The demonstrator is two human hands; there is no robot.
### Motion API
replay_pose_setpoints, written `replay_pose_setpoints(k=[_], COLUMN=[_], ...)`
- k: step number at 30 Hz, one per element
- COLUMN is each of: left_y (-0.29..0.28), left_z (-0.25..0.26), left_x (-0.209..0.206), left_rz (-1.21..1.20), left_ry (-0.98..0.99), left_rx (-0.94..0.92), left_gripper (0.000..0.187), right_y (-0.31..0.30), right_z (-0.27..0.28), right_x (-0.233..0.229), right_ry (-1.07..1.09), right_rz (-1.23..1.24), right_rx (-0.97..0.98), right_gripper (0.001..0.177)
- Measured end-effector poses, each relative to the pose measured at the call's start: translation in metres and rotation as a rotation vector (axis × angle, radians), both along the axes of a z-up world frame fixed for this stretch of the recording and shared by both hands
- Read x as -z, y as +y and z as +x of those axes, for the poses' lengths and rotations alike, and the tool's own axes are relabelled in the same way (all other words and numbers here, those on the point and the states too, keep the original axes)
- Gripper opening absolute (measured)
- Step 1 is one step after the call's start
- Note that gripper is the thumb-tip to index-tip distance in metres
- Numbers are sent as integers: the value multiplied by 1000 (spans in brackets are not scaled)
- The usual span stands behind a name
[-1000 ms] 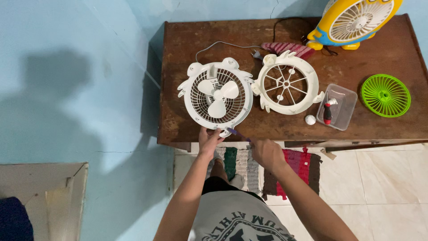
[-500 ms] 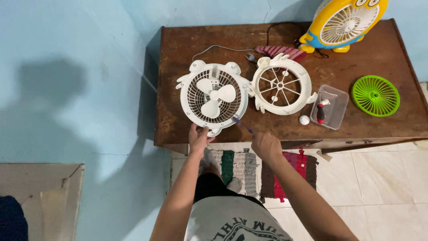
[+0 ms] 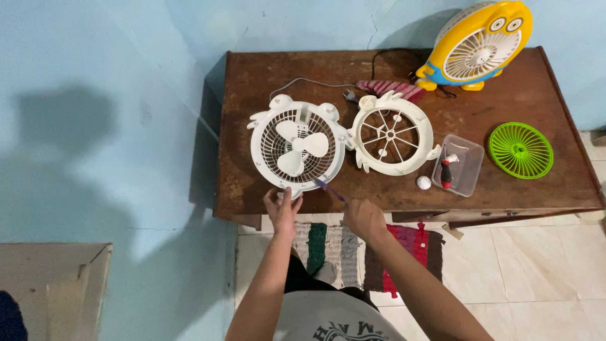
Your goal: The person uses a cloth to wipe the interior and exterior surfaces of a white fan cage on a wooden table. The person rotates the cage to reach different areas and continues wiping until the cage appears clean.
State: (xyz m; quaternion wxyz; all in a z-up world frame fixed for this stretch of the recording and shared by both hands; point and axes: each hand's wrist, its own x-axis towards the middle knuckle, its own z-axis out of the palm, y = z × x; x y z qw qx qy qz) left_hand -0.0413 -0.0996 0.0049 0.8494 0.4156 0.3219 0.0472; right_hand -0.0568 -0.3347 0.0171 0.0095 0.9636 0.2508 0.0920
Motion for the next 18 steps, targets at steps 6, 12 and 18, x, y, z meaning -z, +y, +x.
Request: replay_pose_setpoints(k=[6, 12, 18], left_y=[-34, -17, -1], left_z=[15, 34, 23], left_x=[23, 43, 42], left_rz=[-153, -51, 21], left_ry=[77, 6, 25], left_rx=[90, 62, 184], left_gripper=[35, 32, 26], right_y=[30, 0, -8], right_z=[8, 11, 35], right_x=[-13, -28, -25], right_ry=[229, -248, 223], right_rz=[288, -143, 11], right_rx=[166, -96, 330], right_gripper=[24, 16, 21])
